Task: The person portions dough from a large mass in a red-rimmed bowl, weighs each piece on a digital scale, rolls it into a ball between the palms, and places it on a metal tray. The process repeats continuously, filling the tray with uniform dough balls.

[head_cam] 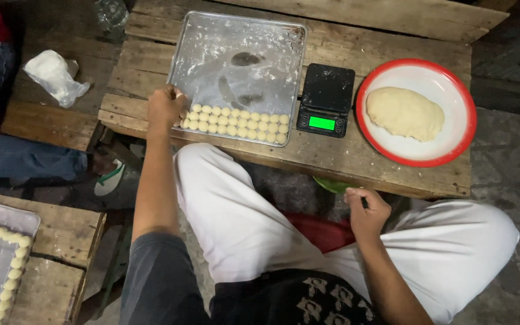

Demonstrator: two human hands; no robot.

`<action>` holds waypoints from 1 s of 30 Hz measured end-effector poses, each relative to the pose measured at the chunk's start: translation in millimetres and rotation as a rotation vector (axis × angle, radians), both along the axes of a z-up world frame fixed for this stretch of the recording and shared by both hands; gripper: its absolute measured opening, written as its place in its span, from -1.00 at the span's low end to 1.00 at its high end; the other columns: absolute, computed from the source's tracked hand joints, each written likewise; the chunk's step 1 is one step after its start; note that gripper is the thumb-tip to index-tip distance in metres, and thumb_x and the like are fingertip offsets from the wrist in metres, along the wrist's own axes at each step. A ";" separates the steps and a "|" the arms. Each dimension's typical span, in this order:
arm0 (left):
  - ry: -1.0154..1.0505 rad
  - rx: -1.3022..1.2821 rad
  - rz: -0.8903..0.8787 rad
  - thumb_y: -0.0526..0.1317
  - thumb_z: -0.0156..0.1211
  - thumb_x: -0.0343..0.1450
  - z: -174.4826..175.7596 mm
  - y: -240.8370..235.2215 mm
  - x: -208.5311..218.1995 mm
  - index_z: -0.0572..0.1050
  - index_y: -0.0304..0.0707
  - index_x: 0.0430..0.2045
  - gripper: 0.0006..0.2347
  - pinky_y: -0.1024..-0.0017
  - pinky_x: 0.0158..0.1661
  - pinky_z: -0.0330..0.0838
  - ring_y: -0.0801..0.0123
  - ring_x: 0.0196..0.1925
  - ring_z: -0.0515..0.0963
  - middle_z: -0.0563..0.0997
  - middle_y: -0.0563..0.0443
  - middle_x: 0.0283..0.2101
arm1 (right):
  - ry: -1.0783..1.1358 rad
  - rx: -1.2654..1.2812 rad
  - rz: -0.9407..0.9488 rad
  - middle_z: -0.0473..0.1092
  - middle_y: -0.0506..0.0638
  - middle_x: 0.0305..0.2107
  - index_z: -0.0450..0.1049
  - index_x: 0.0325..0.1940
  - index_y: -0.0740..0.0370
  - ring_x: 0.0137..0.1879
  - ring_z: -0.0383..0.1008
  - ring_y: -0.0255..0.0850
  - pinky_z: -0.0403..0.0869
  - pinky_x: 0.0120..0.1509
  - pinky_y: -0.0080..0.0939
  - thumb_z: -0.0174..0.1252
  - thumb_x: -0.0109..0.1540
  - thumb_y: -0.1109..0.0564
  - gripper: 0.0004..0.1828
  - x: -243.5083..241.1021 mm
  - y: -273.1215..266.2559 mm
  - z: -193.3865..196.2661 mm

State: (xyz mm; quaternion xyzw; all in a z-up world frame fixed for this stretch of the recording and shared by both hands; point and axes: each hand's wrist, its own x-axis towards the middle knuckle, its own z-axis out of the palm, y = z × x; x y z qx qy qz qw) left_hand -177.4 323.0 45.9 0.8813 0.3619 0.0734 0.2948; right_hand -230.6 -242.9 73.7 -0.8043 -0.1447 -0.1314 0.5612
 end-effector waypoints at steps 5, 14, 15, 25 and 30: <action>0.002 -0.079 -0.084 -0.16 0.32 0.40 12.6 -6.7 -3.0 0.63 -0.10 -0.39 -0.92 0.28 -0.30 0.52 0.26 -0.48 0.69 0.63 0.10 -0.58 | 0.053 0.015 -0.085 0.53 0.08 -0.55 0.61 -0.33 0.28 -0.37 0.56 -0.18 0.52 -0.15 -0.11 0.23 0.31 0.41 -0.83 1.0 -1.6 -5.4; 0.178 0.310 -0.255 -0.04 0.06 0.51 -15.5 -0.3 -2.4 0.68 -0.12 -0.18 -0.74 0.00 -0.06 0.47 -0.14 -0.07 0.63 0.67 -0.24 -0.16 | 0.121 0.138 -0.038 0.53 0.13 -0.52 0.57 -0.34 0.35 -0.38 0.52 -0.19 0.54 -0.13 -0.05 0.06 0.45 0.33 -0.71 1.3 0.4 -12.8; 0.176 0.311 -0.257 -0.04 0.06 0.51 2.3 -13.9 -9.0 0.68 -0.12 -0.18 -0.74 0.00 -0.06 0.47 -0.14 -0.07 0.63 0.67 -0.24 -0.16 | 0.119 0.139 -0.040 0.53 0.13 -0.52 0.57 -0.34 0.35 -0.38 0.52 -0.19 0.54 -0.13 -0.05 0.06 0.45 0.33 -0.71 1.7 1.5 -11.9; 0.232 0.468 -0.675 0.25 -0.41 0.62 19.2 -56.2 -30.7 0.15 -0.22 0.48 -0.36 -0.16 0.42 -0.07 0.05 0.56 0.11 0.24 -0.22 0.49 | 0.096 0.088 -0.034 0.60 0.11 -0.43 0.66 -0.22 0.27 -0.26 0.63 -0.13 0.57 -0.07 -0.05 0.14 0.41 0.20 -0.79 5.3 -2.1 0.6; 0.198 0.474 -0.664 0.18 -0.37 0.63 56.4 -86.1 -24.9 0.12 -0.36 0.47 -0.38 -0.19 0.44 -0.12 -0.06 0.56 0.08 0.18 -0.35 0.51 | -0.062 -0.181 -0.015 0.61 0.15 -0.20 0.67 0.02 0.19 0.01 0.61 0.12 0.54 0.09 0.08 0.31 0.27 0.19 -0.77 28.4 -27.8 58.6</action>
